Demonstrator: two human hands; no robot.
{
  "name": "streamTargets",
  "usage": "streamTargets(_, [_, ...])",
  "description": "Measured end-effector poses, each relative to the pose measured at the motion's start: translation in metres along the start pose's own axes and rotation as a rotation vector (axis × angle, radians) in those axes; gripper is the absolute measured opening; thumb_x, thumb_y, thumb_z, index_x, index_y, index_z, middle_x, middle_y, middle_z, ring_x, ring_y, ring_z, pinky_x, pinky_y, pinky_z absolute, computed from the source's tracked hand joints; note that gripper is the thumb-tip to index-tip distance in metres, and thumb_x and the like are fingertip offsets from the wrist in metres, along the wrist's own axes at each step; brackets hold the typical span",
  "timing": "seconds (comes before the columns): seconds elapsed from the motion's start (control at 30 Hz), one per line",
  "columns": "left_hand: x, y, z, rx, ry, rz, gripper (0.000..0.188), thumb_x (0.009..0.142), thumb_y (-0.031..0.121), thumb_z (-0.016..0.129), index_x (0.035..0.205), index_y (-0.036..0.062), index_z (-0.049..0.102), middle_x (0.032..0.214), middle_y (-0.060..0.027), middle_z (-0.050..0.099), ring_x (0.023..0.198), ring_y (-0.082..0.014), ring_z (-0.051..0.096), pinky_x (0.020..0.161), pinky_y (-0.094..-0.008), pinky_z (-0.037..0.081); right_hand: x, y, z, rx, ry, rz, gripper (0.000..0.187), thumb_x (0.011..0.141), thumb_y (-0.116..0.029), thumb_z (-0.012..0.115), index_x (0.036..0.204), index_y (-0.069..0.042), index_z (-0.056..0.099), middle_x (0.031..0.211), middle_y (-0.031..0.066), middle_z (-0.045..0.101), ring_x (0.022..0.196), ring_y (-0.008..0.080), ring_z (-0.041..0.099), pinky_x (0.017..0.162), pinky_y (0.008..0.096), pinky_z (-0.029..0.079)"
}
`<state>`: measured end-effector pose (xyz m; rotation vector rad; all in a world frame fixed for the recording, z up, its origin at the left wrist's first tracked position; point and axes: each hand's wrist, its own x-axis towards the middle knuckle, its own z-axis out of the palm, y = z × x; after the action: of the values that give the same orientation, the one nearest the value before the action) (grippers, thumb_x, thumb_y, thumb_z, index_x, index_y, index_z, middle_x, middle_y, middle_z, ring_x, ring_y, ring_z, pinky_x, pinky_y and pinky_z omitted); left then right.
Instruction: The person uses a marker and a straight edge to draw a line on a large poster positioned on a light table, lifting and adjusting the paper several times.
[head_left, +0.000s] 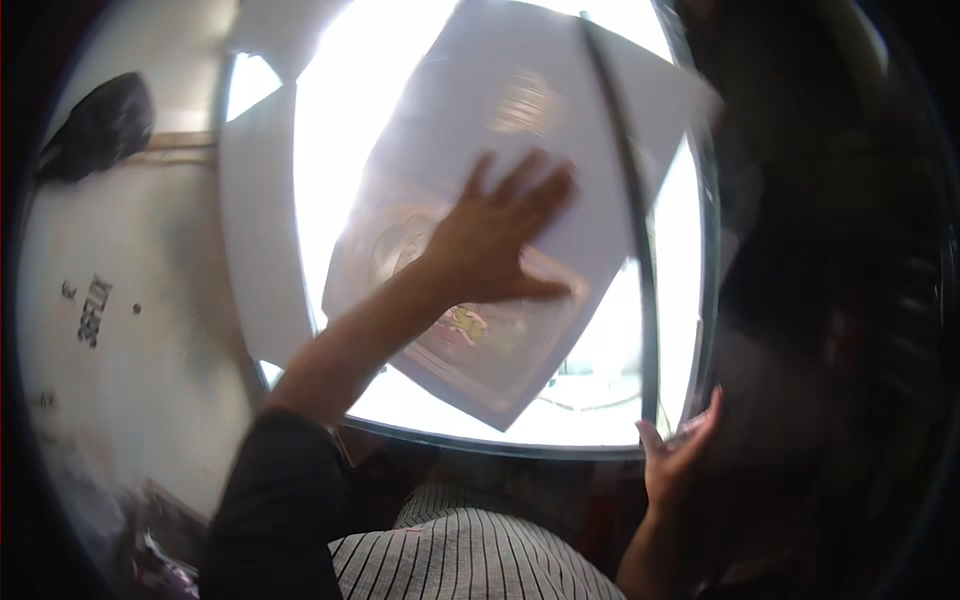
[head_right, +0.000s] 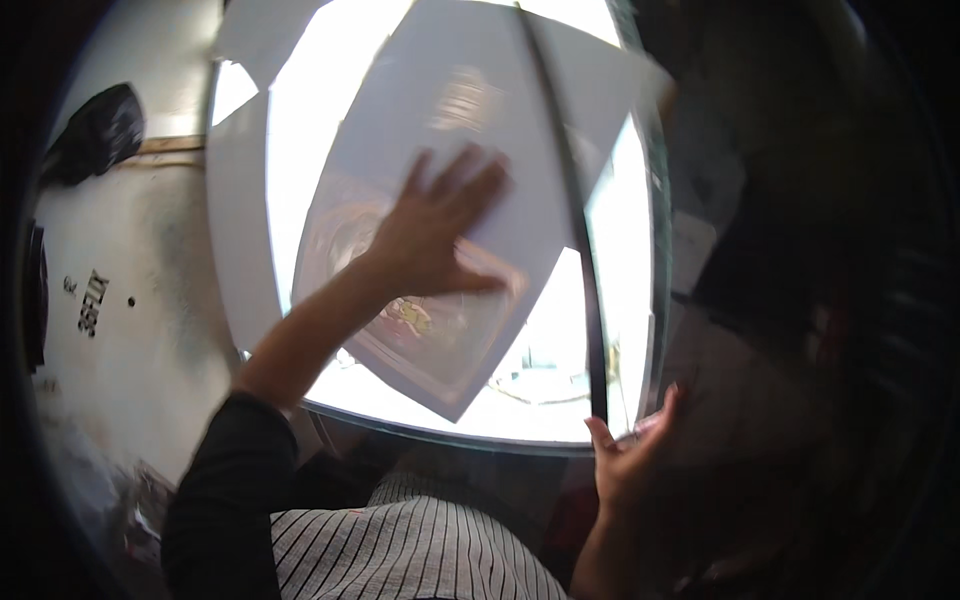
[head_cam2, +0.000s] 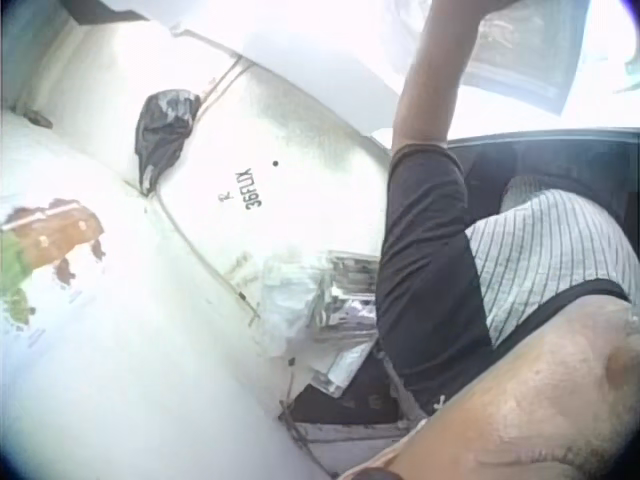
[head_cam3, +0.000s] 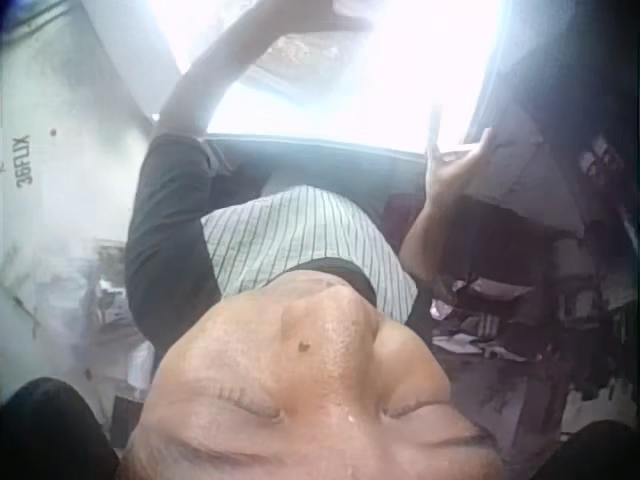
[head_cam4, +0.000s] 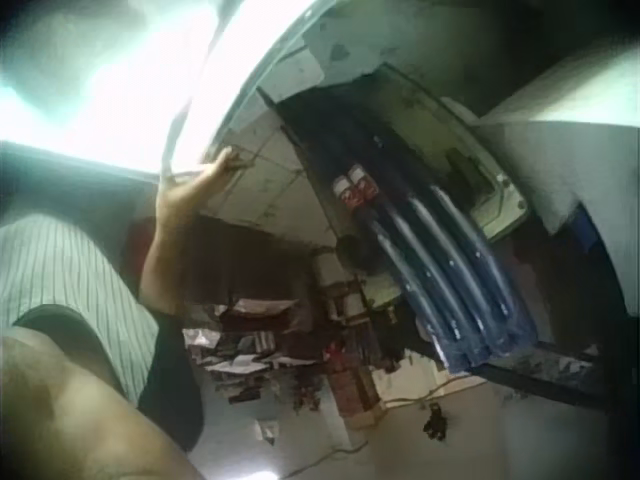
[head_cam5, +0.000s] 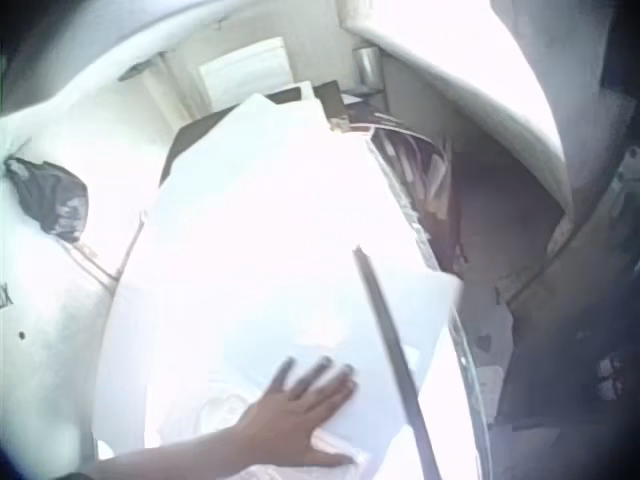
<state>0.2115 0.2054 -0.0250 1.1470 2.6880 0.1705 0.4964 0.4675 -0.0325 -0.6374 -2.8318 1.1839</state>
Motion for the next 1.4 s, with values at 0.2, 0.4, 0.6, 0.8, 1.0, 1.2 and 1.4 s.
streamTargets(0.2, [0.006,-0.054,-0.011,-0.085,-0.228,0.657,0.096,0.083,0.079,0.052,0.154,0.019,0.032,0.162,-0.0026,0.029,0.152,-0.0239,0.017,0.122,-0.0591,0.005,-0.016,0.01,-0.021,-0.155,-0.245,-0.01,0.08,0.084,-0.03,0.08,0.147,-0.003,0.039,0.149,0.0233,0.045,0.142,0.0371,0.039,0.114,0.0436,0.036])
streamTargets(0.4, [0.021,-0.054,-0.014,0.132,-0.017,0.144,0.093,0.087,0.08,0.042,0.155,0.0181,0.03,0.163,-0.0166,0.02,0.153,-0.034,0.012,0.122,-0.058,0.004,-0.015,-0.03,0.003,-0.41,-0.171,-0.153,0.049,0.098,-0.012,0.056,0.145,-0.015,0.041,0.149,0.0291,0.041,0.144,0.042,0.035,0.115,0.0722,0.016])
streamTargets(0.6, [0.028,-0.082,-0.015,0.049,0.043,-0.102,0.091,0.093,0.07,0.042,0.155,0.0064,0.022,0.163,-0.0188,0.017,0.151,-0.0384,0.016,0.122,-0.0563,0.007,-0.015,-0.035,0.029,-0.219,-0.251,-0.228,0.054,0.095,-0.009,0.059,0.144,-0.022,0.043,0.149,0.0212,0.047,0.144,0.0367,0.037,0.115,0.0729,0.005])
streamTargets(0.8, [0.004,-0.113,-0.009,-0.14,0.265,-0.051,0.086,0.094,0.061,0.051,0.154,0.0056,0.023,0.16,-0.0228,0.023,0.15,-0.0413,0.016,0.12,-0.0598,0.012,-0.007,-0.051,0.046,-0.157,-0.416,-0.206,0.051,0.088,0.0,0.065,0.132,-0.025,0.06,0.144,0.0209,0.053,0.144,0.0371,0.037,0.121,0.0581,0.009])
streamTargets(1.0, [-0.01,-0.112,-0.011,0.14,0.1,-0.169,0.087,0.094,0.067,0.043,0.153,0.0038,0.028,0.161,-0.0194,0.024,0.152,-0.0371,0.016,0.119,-0.0625,0.007,-0.017,-0.061,0.076,-0.124,-0.429,-0.317,0.048,0.089,0.0,0.062,0.129,-0.026,0.061,0.142,0.0199,0.055,0.144,0.0375,0.039,0.122,0.055,0.009])
streamTargets(1.2, [0.008,-0.099,-0.021,0.126,0.126,-0.322,0.082,0.099,0.061,0.032,0.155,0.0026,0.021,0.163,-0.0201,0.016,0.153,-0.0359,0.009,0.12,-0.0598,0.004,-0.011,-0.098,0.078,-0.129,-0.395,-0.366,0.049,0.086,0.002,0.064,0.127,-0.025,0.063,0.14,0.0169,0.058,0.144,0.0339,0.04,0.124,0.0466,0.011])
streamTargets(1.4, [0.009,-0.102,-0.023,0.189,0.138,-0.193,0.086,0.095,0.068,0.035,0.155,0.0078,0.023,0.164,-0.0181,0.016,0.152,-0.0368,0.012,0.119,-0.0598,0.009,-0.005,-0.097,0.081,-0.146,-0.473,-0.515,0.05,0.086,-0.001,0.066,0.129,-0.026,0.062,0.144,0.011,0.056,0.147,0.0251,0.034,0.124,0.0441,0.01])
